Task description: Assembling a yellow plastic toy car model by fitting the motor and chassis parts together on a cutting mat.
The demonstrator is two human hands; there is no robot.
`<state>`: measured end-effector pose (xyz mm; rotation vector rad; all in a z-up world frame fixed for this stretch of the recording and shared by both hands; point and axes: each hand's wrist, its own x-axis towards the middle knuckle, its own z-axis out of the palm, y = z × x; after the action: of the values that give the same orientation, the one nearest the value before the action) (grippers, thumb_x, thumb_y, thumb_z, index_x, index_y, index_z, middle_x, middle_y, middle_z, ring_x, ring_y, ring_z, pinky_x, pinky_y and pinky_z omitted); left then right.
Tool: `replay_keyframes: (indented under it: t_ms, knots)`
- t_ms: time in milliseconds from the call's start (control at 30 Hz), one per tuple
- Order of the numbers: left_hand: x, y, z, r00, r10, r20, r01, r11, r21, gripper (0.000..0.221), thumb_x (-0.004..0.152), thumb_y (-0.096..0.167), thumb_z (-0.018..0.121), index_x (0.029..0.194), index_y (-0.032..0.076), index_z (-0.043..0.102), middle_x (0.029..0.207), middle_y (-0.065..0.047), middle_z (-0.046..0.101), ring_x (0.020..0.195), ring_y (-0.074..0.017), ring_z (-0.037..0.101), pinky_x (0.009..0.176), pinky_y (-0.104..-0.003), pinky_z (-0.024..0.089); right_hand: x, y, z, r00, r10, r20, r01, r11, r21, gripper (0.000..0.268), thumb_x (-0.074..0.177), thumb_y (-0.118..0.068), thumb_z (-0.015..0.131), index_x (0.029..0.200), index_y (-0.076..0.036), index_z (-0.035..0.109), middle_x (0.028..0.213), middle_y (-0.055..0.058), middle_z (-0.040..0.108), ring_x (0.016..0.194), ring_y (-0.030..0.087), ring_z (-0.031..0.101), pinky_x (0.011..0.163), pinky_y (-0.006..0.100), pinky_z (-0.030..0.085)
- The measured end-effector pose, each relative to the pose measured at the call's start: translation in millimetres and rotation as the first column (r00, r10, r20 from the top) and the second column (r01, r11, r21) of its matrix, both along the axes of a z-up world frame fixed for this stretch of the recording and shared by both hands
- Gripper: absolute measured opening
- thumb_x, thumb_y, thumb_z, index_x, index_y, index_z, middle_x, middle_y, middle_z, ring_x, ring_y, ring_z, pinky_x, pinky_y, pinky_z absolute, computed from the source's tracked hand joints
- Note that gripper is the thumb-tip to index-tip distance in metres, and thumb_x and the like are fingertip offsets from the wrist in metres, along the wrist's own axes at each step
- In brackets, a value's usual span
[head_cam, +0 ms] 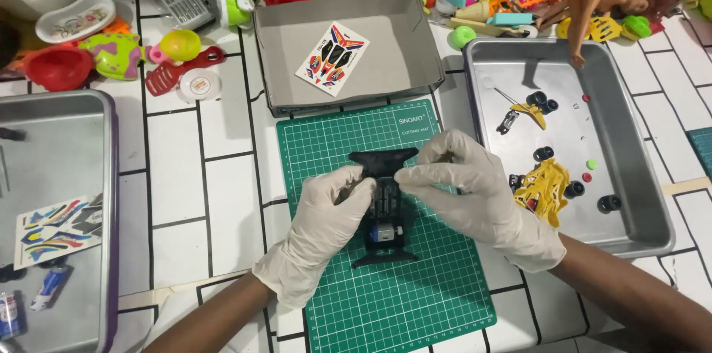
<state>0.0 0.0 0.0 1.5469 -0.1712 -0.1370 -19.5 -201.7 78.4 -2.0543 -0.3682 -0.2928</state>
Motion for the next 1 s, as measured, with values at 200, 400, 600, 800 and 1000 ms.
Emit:
replay_keyframes:
  t_ms: [200,400,600,800,1000]
  knots:
    - [0,1,-7,1.0,-0.014,-0.005,0.014,1.0,-0.019,0.017,0.086,0.003,0.072,0.07,0.006,0.074,0.048,-0.003,0.065,0.048,-0.0026,0.048,0.042,-0.019,0.037,8,4,-30,0.999,-0.047,0.018,0.048,0.999,-0.003,0.011,0.08,-0.005,0.089,0.086,-0.007,0.081,0.08,0.002,0.061,0.074,0.012,0.06,0.073,0.027,0.055]
    - [-1,2,-7,1.0,-0.006,0.001,0.006,0.999,-0.041,0.016,0.086,0.002,0.071,0.07,0.004,0.074,0.048,-0.006,0.065,0.051,-0.0023,0.047,0.043,-0.019,0.037,11,-2,-37,0.97,0.066,0.233,-0.047,0.995,-0.084,0.022,0.075,-0.003,0.089,0.095,-0.012,0.084,0.078,0.003,0.064,0.07,0.019,0.064,0.066,0.032,0.056]
    - [3,1,-15,1.0,-0.007,-0.005,0.007,0.998,-0.064,0.018,0.086,0.001,0.072,0.072,0.009,0.079,0.049,-0.003,0.067,0.052,0.0003,0.048,0.042,-0.018,0.039,16,-6,-56,0.903,0.138,0.408,-0.052,0.975,-0.215,0.016,0.081,-0.003,0.084,0.096,-0.008,0.081,0.082,0.006,0.066,0.069,0.025,0.065,0.062,0.036,0.055]
    - [0,1,-11,1.0,-0.014,0.018,0.015,0.998,-0.055,0.016,0.086,0.002,0.072,0.075,0.009,0.081,0.047,-0.005,0.063,0.054,0.0004,0.048,0.043,-0.019,0.038,12,0,-44,0.883,0.129,0.451,-0.028,0.974,-0.225,0.014,0.084,-0.004,0.082,0.097,-0.007,0.081,0.075,0.005,0.062,0.063,0.023,0.061,0.059,0.033,0.053]
    - [0,1,-9,0.999,-0.023,0.026,0.025,0.997,-0.073,0.014,0.086,0.002,0.071,0.078,0.008,0.081,0.048,-0.006,0.063,0.052,-0.0002,0.048,0.042,-0.019,0.038,14,6,-43,0.912,0.093,0.399,-0.048,0.991,-0.122,0.012,0.082,-0.004,0.085,0.093,-0.008,0.082,0.074,0.004,0.064,0.063,0.021,0.062,0.061,0.03,0.055]
